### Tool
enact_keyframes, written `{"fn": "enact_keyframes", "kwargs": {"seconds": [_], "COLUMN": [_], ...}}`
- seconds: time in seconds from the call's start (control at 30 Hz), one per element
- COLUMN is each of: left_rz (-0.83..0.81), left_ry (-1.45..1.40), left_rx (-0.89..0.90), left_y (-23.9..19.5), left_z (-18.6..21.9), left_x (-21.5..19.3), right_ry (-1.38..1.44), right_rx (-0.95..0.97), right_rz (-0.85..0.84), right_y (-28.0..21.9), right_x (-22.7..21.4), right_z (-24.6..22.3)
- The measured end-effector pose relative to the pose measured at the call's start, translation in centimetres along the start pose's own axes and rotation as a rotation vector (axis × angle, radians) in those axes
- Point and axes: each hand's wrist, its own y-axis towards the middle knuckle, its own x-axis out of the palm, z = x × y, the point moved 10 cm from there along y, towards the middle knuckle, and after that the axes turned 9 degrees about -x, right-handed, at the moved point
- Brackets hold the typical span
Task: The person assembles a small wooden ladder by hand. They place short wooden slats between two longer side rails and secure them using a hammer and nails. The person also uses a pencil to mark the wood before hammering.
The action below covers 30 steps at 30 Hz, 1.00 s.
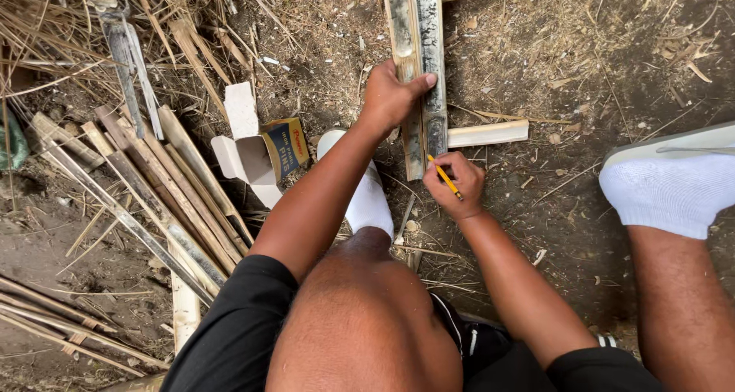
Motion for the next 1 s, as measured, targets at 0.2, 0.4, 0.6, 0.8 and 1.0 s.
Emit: {"fn": "enact_keyframes", "kwargs": {"seconds": [0.2, 0.4, 0.6, 0.8, 1.0], "left_rz": [-0.014, -0.004, 0.012, 0.008, 0.003], "left_ry": [0.004, 0.030, 0.066, 0.025, 0.001], "left_rx": [-0.031, -0.009, -0.018, -0.046, 0.014], "left_y": [0.0, -0.1, -0.3, -0.5, 0.1], "left_z": [-0.1, 0.2, 0.6, 0.2, 0.0], "left_x": [0.2, 0.1, 0.1, 0.2, 0.2], "right_ry": [-0.051, -0.112, -0.149, -0.090, 0.233], "right_rx": [-0.077, -0.134, -0.111, 0.013, 0.147], "right_rz": [-0.010, 0.001, 0.050, 0.112, 0.185], "right_y": [0.4, 0.3, -0.5, -1.2, 2.4], "right_x": [0.1, 0.3, 0.9, 0.3, -1.0], "right_z": [-0.7, -1.0, -0.5, 1.0, 1.1]}}
